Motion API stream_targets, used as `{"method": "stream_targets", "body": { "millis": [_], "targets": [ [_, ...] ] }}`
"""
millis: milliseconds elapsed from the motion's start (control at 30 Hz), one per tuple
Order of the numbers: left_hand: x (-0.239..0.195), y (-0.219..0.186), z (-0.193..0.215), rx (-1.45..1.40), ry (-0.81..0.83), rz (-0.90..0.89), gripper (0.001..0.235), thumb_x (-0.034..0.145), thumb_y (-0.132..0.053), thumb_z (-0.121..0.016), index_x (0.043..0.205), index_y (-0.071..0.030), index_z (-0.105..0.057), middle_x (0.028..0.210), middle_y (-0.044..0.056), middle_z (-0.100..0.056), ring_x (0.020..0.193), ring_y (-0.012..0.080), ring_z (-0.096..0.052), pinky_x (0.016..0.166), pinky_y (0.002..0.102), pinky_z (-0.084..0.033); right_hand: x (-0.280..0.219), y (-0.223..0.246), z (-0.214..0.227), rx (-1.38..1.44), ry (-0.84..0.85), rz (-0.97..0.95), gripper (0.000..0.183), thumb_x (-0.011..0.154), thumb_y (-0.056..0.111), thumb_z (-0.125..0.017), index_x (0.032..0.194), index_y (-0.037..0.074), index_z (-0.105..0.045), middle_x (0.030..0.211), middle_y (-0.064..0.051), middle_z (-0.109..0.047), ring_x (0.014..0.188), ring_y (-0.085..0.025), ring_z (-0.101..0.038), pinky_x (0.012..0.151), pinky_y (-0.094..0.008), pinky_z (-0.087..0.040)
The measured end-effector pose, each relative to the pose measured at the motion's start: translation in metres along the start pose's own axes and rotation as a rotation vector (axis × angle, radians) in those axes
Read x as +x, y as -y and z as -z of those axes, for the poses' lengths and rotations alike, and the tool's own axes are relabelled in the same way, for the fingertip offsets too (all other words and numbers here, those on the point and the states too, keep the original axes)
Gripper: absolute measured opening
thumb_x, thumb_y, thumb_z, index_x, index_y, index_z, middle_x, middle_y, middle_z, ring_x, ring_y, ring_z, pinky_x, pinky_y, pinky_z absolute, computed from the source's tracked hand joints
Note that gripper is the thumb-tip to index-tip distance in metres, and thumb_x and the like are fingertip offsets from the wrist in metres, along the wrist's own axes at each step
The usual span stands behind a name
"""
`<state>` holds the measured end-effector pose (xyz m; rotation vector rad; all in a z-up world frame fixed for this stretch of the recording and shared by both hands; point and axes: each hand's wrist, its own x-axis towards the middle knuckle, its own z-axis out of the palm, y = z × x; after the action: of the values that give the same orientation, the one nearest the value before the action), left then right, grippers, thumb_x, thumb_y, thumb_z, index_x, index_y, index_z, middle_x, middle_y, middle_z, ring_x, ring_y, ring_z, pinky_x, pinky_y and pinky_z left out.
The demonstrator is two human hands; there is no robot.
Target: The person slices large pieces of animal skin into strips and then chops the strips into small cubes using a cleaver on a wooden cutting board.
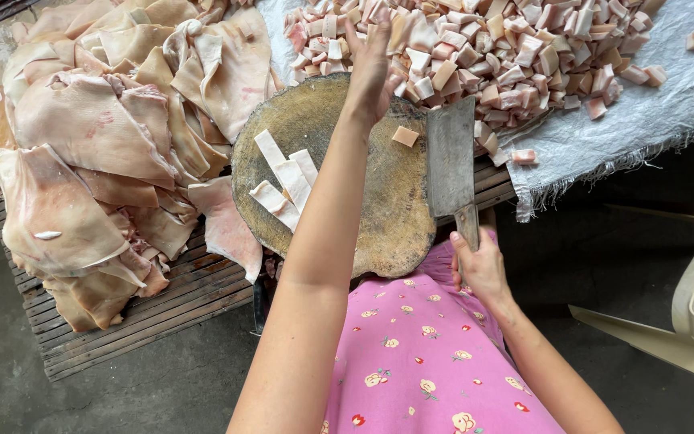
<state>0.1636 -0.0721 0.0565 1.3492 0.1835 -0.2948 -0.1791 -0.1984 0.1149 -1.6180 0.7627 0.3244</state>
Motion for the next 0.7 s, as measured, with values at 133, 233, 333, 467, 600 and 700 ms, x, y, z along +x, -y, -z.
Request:
{"method": "stream_targets", "body": {
  "millis": [133, 233, 333, 467, 600, 700],
  "targets": [
    [-0.031, 0.021, 0.0, 1.11, 0.111, -0.151, 0.079, 0.091, -0.031, -0.073, 0.156, -0.01, -0.033, 0.154, 0.026, -0.032, 0.127, 0.0421, -0.06, 0.109, 0.048, -0.052, 0.005, -0.017, -0.004, -0.072, -0.009, 0.029, 0.03, 0.099, 0.03, -0.062, 0.104, 0.002, -0.053, 0.059, -0.007, -0.057, 0.039, -0.016, -0.057, 0.034, -0.035, -0.047],
    [-0.073, 0.062, 0.011, 1.26, 0.375, -0.097, 0.05, 0.086, -0.014, -0.069, 0.134, -0.013, -0.055, 0.144, 0.027, -0.037, 0.12, 0.0425, -0.061, 0.103, 0.046, -0.054, 0.008, -0.026, 0.0, -0.071, 0.003, 0.007, 0.029, 0.099, 0.03, -0.062, 0.105, 0.002, -0.053, 0.058, -0.007, -0.058, 0.039, -0.016, -0.057, 0.034, -0.034, -0.048],
    [-0.081, 0.07, 0.014, 1.301, 0.355, -0.171, 0.031, 0.095, -0.012, -0.066, 0.123, -0.005, -0.056, 0.14, 0.029, -0.047, 0.113, 0.0431, -0.066, 0.098, 0.048, -0.056, 0.01, -0.027, 0.002, -0.078, 0.003, 0.013, 0.029, 0.099, 0.03, -0.062, 0.105, 0.003, -0.052, 0.057, -0.007, -0.058, 0.039, -0.015, -0.057, 0.034, -0.034, -0.048],
    [-0.07, 0.027, -0.007, 1.333, 0.386, -0.051, 0.031, 0.117, -0.026, -0.055, 0.137, -0.003, -0.053, 0.13, 0.03, -0.065, 0.115, 0.041, -0.07, 0.104, 0.051, -0.057, 0.009, -0.025, 0.001, -0.08, -0.003, 0.022, 0.031, 0.099, 0.03, -0.063, 0.105, 0.001, -0.053, 0.057, -0.007, -0.058, 0.039, -0.016, -0.057, 0.034, -0.034, -0.048],
    [-0.059, -0.027, -0.035, 0.395, 0.316, -0.146, 0.08, 0.092, -0.015, -0.065, 0.156, -0.016, -0.018, 0.155, 0.024, -0.03, 0.125, 0.0345, -0.057, 0.103, 0.045, -0.049, 0.006, -0.022, 0.001, -0.062, 0.0, 0.008, 0.032, 0.098, 0.031, -0.063, 0.108, 0.003, -0.052, 0.057, -0.006, -0.058, 0.039, -0.015, -0.056, 0.034, -0.034, -0.048],
    [-0.056, -0.049, -0.001, 0.478, 0.164, -0.327, 0.066, 0.095, -0.01, -0.06, 0.155, -0.011, -0.03, 0.155, 0.023, -0.04, 0.125, 0.0314, -0.061, 0.107, 0.04, -0.052, 0.003, -0.014, 0.002, -0.057, 0.02, 0.034, 0.032, 0.097, 0.031, -0.063, 0.11, 0.005, -0.051, 0.056, -0.006, -0.057, 0.038, -0.015, -0.056, 0.033, -0.033, -0.048]
  ]
}}
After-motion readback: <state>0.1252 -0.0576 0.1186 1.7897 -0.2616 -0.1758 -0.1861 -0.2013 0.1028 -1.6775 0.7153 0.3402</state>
